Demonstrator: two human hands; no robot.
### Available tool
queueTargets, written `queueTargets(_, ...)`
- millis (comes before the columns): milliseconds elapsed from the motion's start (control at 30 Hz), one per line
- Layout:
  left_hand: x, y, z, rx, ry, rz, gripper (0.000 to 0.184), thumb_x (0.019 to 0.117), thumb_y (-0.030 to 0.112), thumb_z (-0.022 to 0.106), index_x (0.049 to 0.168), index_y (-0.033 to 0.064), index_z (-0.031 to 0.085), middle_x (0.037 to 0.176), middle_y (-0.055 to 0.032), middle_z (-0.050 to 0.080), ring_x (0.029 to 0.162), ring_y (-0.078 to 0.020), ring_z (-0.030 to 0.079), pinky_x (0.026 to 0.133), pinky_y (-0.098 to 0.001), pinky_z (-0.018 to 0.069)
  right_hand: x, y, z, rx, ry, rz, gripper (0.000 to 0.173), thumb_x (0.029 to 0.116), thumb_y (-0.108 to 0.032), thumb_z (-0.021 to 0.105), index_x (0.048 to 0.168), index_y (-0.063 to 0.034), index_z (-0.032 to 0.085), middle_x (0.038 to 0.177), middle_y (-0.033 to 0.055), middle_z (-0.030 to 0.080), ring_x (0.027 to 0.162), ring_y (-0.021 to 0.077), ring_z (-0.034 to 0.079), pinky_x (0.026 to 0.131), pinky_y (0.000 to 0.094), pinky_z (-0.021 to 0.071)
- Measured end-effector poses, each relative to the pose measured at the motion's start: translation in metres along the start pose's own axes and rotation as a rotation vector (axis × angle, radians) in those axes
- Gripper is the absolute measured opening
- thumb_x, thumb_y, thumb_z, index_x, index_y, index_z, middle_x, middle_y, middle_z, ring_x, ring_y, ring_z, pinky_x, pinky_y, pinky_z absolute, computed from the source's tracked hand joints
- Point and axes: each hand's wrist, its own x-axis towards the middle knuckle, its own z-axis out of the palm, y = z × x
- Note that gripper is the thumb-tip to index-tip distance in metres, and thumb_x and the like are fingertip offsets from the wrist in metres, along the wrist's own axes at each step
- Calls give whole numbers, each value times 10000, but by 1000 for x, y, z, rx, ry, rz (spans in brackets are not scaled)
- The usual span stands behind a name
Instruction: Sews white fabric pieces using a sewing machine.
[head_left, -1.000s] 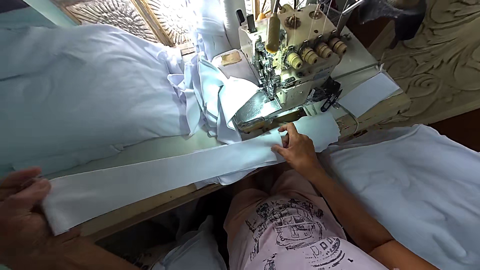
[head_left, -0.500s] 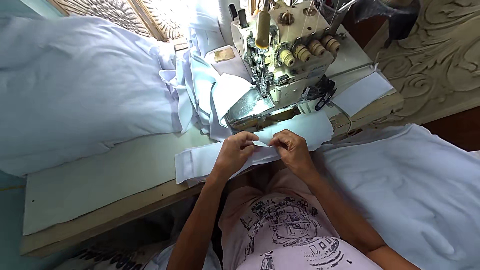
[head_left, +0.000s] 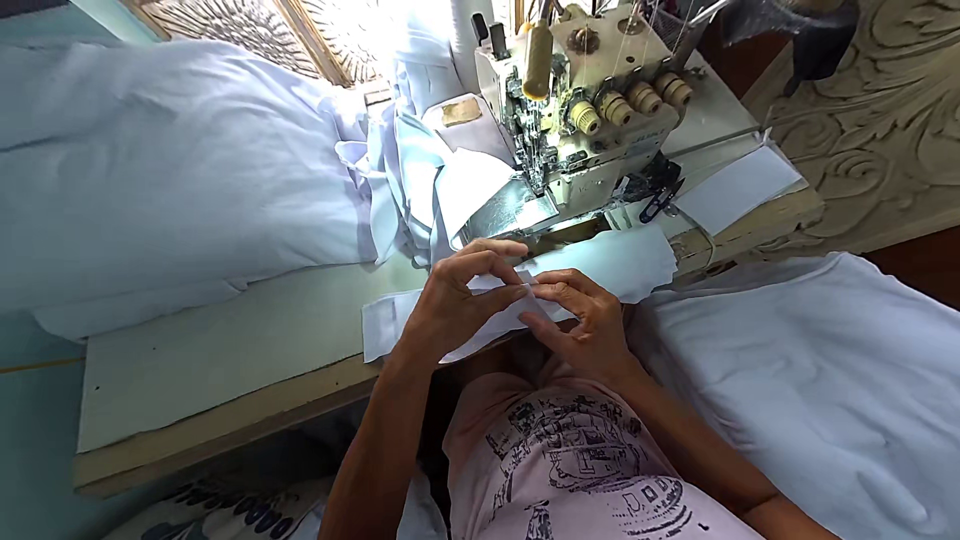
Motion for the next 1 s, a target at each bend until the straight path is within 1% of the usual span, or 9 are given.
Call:
queueTargets(133, -4, -3, -4, -122, 25, -64, 104, 866, -25, 676, 917, 55, 718, 929, 16, 725, 901, -47, 688, 821, -209, 573, 4, -5, 6, 72, 3, 9, 110, 833, -42, 745, 918, 26, 758, 1016, 125, 725, 963, 97, 696, 820, 180, 563)
queueTargets(333, -8, -2, -11, -322, 170, -110, 187, 891, -42, 630, 922, 135, 684, 912, 61, 715, 796, -10, 671, 711, -166, 565, 5, -6, 1, 170, -26, 110, 97, 843, -32, 737, 923, 19, 757, 1007, 101, 722, 951, 71, 691, 825, 176, 568)
queueTargets(467, -5, -7, -13, -450, 255, -91, 214, 906, -39, 616, 899, 161, 691, 902, 69, 726, 840, -26, 691, 774, -196, 580, 7, -7, -4, 200, -1, 114, 81, 849, -34, 731, 906, 19, 754, 986, 87, 727, 959, 60, 688, 842, 169, 563)
queueTargets(633, 2, -8, -7, -454, 316, -82, 233, 901, -64, 599, 908, 159, 667, 890, 72, 716, 830, -21, 681, 770, -193, 575, 12, -7, -2, 172, 60, 85, 31, 828, -17, 734, 846, 8, 730, 933, 83, 733, 919, 67, 701, 824, 176, 571)
queueTargets(733, 15, -10, -1, -239, 384, -36, 197, 893, -65, 623, 980, 112, 623, 894, 93, 693, 815, 8, 663, 765, -180, 567, 18, -5, 2, 92, 115, 71, 26, 821, -4, 727, 816, 5, 703, 892, 90, 733, 880, 72, 706, 781, 176, 568)
queueTargets(767, 22, -10, 2, -122, 411, -18, 153, 901, -48, 636, 1002, 64, 616, 893, 74, 675, 795, 20, 645, 748, -164, 556, 21, -4, 3, 46, 127, 60, 37, 825, -2, 729, 816, 6, 693, 885, 99, 735, 874, 86, 712, 773, 185, 570)
queueTargets(833, 41, -14, 6, 126, 453, 5, 124, 920, -5, 647, 1036, -47, 634, 903, -32, 666, 782, 5, 617, 732, -150, 522, 31, 2, 4, -75, 126, 57, 72, 844, -11, 740, 831, 1, 669, 864, 111, 733, 842, 133, 726, 734, 239, 580)
queueTargets(900, 64, -26, 10, 324, 466, 26, 164, 926, 7, 629, 1058, -87, 656, 941, -145, 696, 833, -103, 657, 778, -228, 536, 42, 10, 4, -188, 98, 86, 102, 874, -40, 747, 889, -3, 653, 839, 118, 707, 763, 182, 701, 653, 310, 557)
queueTargets(1000, 90, -45, 17, 531, 428, -2, 155, 922, 10, 622, 1039, -52, 703, 956, -185, 724, 879, -263, 706, 818, -402, 556, 51, 23, 2, -256, 58, 127, 141, 915, -67, 725, 968, -21, 604, 812, 114, 648, 695, 220, 652, 571, 364, 513)
